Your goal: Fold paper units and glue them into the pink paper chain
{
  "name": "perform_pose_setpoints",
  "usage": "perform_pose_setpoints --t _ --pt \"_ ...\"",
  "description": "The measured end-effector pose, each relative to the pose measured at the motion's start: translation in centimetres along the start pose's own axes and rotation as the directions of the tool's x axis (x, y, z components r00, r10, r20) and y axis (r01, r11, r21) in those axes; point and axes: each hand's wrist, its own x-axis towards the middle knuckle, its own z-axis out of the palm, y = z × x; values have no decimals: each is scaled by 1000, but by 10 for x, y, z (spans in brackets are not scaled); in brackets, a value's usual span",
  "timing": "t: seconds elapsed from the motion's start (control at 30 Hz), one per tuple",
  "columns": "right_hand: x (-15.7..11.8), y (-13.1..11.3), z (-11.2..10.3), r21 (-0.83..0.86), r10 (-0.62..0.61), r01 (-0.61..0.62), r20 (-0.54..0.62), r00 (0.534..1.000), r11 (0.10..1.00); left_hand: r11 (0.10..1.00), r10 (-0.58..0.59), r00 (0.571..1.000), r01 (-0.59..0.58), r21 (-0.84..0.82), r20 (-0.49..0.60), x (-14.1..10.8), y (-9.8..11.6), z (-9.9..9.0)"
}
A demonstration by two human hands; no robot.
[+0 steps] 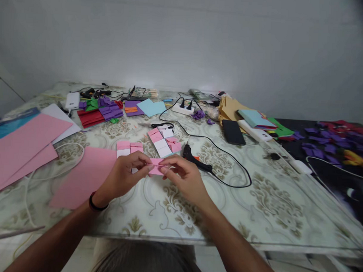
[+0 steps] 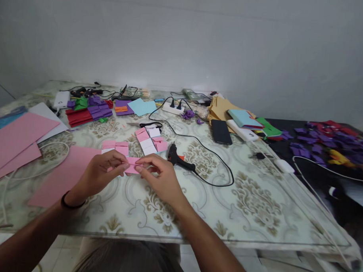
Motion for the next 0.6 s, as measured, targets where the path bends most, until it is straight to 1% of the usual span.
perform_pose_setpoints --t 0.07,0.2,0.27,0.37,0.47,0.6 --pt "-1 0 0 19 10 -10 -4 1000 1000 1000 8 1000 -8 7 -2 0 1 0" --pt "0 2 1 146 72 -68 -21 997 987 998 16 1000 -16 60 -10 -1 3 -1" --pt "1 3 2 174 102 -100 -2 995 980 996 12 1000 -11 92 -11 -2 3 -1" --pt "1 5 3 139 148 -151 31 988 979 996 16 1000 -14 87 -23 -2 4 -2" --pt "1 6 3 107 157 -159 25 987 982 998 11 1000 -10 64 -23 -1 5 -3" --pt "1 5 2 73 115 -116 16 993 991 993 -53 996 45 112 68 2 6 -2"
